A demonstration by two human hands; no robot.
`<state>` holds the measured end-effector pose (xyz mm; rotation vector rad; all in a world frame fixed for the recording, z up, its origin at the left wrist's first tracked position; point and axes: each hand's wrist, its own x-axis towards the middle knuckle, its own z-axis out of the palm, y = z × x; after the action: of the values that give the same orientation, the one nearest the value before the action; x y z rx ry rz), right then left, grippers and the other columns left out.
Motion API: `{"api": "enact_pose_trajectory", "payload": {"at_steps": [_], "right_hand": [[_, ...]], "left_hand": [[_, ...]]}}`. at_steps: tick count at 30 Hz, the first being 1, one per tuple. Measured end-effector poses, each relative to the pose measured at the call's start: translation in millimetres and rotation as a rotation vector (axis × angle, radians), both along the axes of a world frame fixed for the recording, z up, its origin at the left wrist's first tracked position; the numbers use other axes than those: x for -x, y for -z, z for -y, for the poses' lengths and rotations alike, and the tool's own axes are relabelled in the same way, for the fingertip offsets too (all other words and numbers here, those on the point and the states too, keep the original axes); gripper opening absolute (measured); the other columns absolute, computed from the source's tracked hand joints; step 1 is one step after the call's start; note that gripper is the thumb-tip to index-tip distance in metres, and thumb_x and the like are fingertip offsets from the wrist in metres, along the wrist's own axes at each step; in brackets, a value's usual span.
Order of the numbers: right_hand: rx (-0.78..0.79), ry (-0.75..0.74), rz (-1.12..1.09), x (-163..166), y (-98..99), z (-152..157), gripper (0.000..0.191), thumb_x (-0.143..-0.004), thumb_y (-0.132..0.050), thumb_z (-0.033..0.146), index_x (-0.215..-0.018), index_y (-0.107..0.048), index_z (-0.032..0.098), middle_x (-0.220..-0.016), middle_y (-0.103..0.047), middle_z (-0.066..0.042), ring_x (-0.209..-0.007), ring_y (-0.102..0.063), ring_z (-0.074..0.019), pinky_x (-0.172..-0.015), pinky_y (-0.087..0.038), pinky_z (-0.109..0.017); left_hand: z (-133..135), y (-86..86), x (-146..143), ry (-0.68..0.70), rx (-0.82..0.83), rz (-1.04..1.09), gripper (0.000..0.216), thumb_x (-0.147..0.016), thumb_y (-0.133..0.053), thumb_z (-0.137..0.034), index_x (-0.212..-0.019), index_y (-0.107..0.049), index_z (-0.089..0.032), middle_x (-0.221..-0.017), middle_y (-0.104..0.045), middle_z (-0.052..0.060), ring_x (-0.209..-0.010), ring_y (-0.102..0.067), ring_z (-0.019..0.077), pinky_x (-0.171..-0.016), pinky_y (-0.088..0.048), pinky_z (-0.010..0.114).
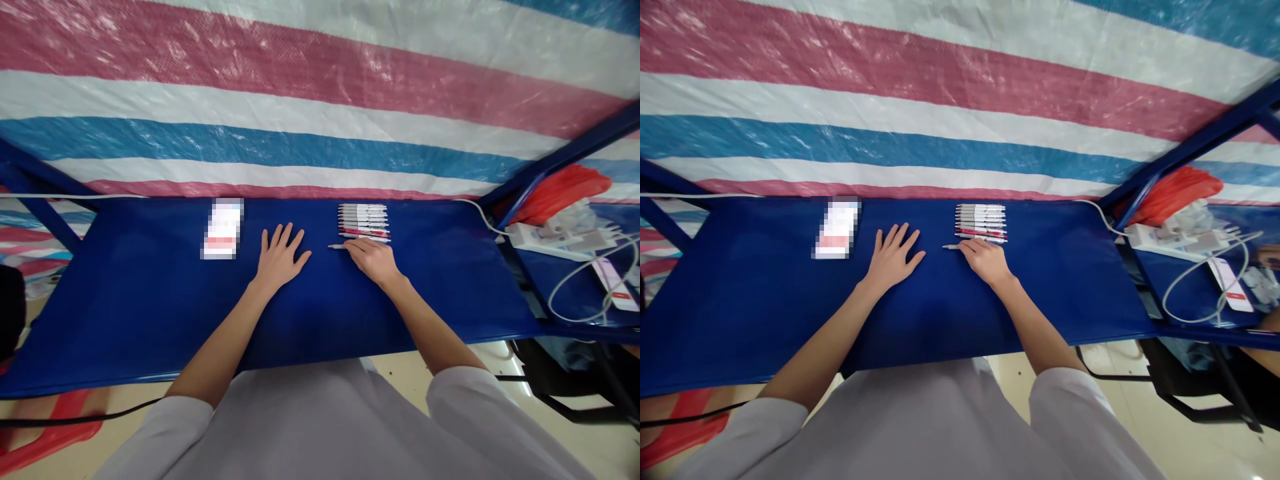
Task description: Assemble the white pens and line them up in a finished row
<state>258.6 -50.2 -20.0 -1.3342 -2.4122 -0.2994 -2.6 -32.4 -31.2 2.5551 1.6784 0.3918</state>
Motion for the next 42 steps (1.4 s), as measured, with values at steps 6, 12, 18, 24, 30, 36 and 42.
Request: {"api": "enact_pose_trajectory", "payload": {"at_steps": [6,12,18,24,30,36,42], "right_hand": [[-0.027,0.090,0.008,-9,0.5,-1,0.027,-0.097,-0.048,0.020,-0.103,-0.074,0.023,-0.106,-0.078,-0.001,-0.096,-0.070,-0.0169,-0.074,-0.051,-0.025],[-0.025,0.128,0.035,-15,-1.5,1,0.027,-0.097,-0.048,0.020,-0.105,-0.074,0.023,-0.106,-0.078,-0.002,-0.096,-0.068,-0.0170,-0.071,-0.048,-0.025],[-0.010,0.105,0.082,-19,-2.0,-1,0.029,-0.097,-0.046,0.018,-0.104,-0.073,0.025,-0.109,-0.077,0.000,-0.098,-0.065,-0.0171,-0.067,-0.046,-0.026],[0.033,0.060,0.086,-18,-4.9,-7,0.029,-0.097,-0.047,0.019,-0.105,-0.074,0.026,-0.109,-0.077,0.001,-0.096,-0.065,-0.0177,-0.067,-0.047,-0.027],[0.079,0.047,0.061,-17,-7.7,-8,0.030,-0.096,-0.048,0.017,-0.108,-0.074,0.026,-0.110,-0.076,-0.001,-0.094,-0.066,-0.0181,-0.067,-0.048,-0.027],[0.061,0.050,0.077,-19,-7.7,-5,0.030,-0.096,-0.048,0.016,-0.109,-0.073,0.026,-0.111,-0.076,-0.001,-0.096,-0.065,-0.0185,-0.064,-0.047,-0.027],[0.081,0.046,0.082,-15,-11.0,-1,0.032,-0.096,-0.046,0.014,-0.110,-0.072,0.025,-0.113,-0.075,-0.001,-0.101,-0.065,-0.0200,-0.069,-0.049,-0.028]], "left_hand": [[2,-0.9,0,-0.016,0.019,0.005,0.059,-0.098,-0.039,-0.052,-0.146,-0.047,-0.019,-0.157,-0.036,0.013,-0.146,-0.027,0.0349,-0.120,-0.011,0.058],[1,1.7,0,-0.013,0.014,0.001,0.059,-0.098,-0.039,-0.052,-0.146,-0.047,-0.019,-0.157,-0.036,0.013,-0.146,-0.027,0.0348,-0.120,-0.011,0.058],[1,1.6,0,-0.015,0.014,-0.020,0.060,-0.098,-0.038,-0.052,-0.147,-0.046,-0.018,-0.156,-0.036,0.013,-0.146,-0.027,0.0344,-0.120,-0.012,0.057],[2,2.0,0,-0.023,0.015,-0.016,0.059,-0.098,-0.036,-0.053,-0.146,-0.047,-0.020,-0.157,-0.036,0.011,-0.147,-0.027,0.0333,-0.120,-0.011,0.057],[2,2.1,0,-0.028,0.020,0.000,0.058,-0.097,-0.037,-0.053,-0.146,-0.047,-0.022,-0.157,-0.035,0.009,-0.147,-0.027,0.0332,-0.120,-0.013,0.057],[2,1.4,0,-0.019,0.025,0.003,0.060,-0.097,-0.037,-0.052,-0.146,-0.047,-0.019,-0.157,-0.035,0.012,-0.147,-0.026,0.0337,-0.120,-0.012,0.057],[3,-0.6,1,-0.004,0.026,0.015,0.057,-0.097,-0.039,-0.050,-0.144,-0.051,-0.018,-0.156,-0.038,0.012,-0.146,-0.028,0.0339,-0.120,-0.012,0.057]]}}
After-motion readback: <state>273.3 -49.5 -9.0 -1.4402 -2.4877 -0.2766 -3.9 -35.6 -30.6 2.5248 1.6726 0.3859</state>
